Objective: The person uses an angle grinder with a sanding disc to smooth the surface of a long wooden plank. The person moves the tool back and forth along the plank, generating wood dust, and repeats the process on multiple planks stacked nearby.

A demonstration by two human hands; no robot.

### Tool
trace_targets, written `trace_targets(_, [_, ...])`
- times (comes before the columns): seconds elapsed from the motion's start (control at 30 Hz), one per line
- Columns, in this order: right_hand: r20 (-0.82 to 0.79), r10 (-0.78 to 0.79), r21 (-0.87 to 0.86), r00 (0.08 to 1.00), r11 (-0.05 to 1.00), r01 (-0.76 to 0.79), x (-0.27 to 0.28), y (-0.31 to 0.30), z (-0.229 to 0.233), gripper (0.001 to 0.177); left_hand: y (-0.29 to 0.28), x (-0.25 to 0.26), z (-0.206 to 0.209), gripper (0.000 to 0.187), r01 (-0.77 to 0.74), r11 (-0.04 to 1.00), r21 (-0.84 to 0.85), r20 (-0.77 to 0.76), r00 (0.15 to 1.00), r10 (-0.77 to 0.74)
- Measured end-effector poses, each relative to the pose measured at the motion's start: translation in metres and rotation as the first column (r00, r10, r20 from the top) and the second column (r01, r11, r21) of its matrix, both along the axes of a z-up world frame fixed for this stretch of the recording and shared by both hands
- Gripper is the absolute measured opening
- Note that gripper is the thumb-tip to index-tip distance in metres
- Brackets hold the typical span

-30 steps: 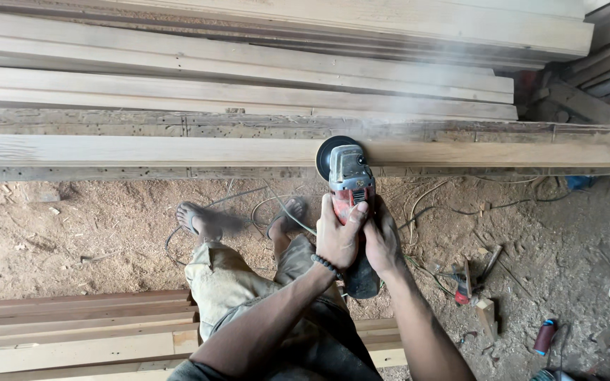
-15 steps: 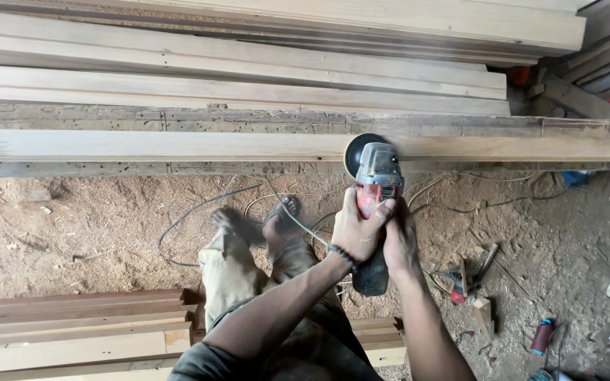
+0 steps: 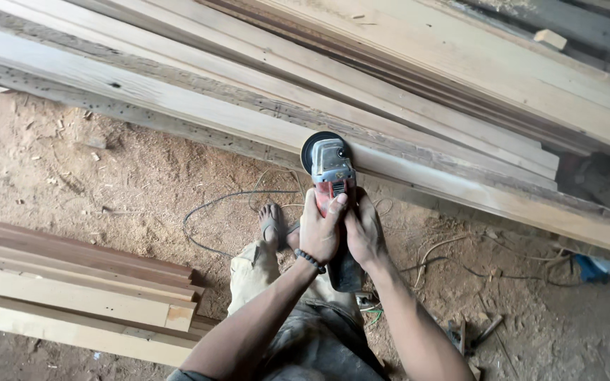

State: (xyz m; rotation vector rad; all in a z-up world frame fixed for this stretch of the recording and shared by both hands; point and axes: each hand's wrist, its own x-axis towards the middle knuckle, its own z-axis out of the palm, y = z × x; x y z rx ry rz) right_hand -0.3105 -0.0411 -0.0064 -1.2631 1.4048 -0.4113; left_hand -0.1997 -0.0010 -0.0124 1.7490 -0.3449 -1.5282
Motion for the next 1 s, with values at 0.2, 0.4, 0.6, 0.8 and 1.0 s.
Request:
trace_targets(0.2, [-0.011,0.09,-0.03,0.996,0.995,-0.09,0.028,-0.016,0.024,0.043,-0.003,0.012,-0.005,0.061,-0.092,0.995,-0.027,0.018,0.996,0.093])
trace_targets(0.4, [-0.016,-0.012,-0.042,1.0,0.999,0.012,-0.06,-0.008,0.016,0.044,-0.005,-0.067,0.001,0.062,0.012,0.999,-0.031,-0.06,0.998,-0.014])
trace_targets(0.6, [-0.044,-0.065,-0.046,0.997,0.997,0.063,-0.167,0.002,0.008,0.043,-0.009,-0.159,0.007,0.06,0.099,0.994,-0.037,-0.066,0.993,-0.101])
trace_targets(0.8, [-0.064,-0.141,-0.007,0.988,0.99,0.141,-0.259,0.009,0.012,0.048,-0.014,-0.249,0.013,0.06,0.163,0.986,-0.042,-0.069,0.984,-0.165])
trace_targets(1.0, [-0.073,-0.207,0.007,0.976,0.978,0.208,-0.322,0.011,0.016,0.05,-0.013,-0.316,0.004,0.06,0.194,0.98,-0.048,-0.058,0.979,-0.197])
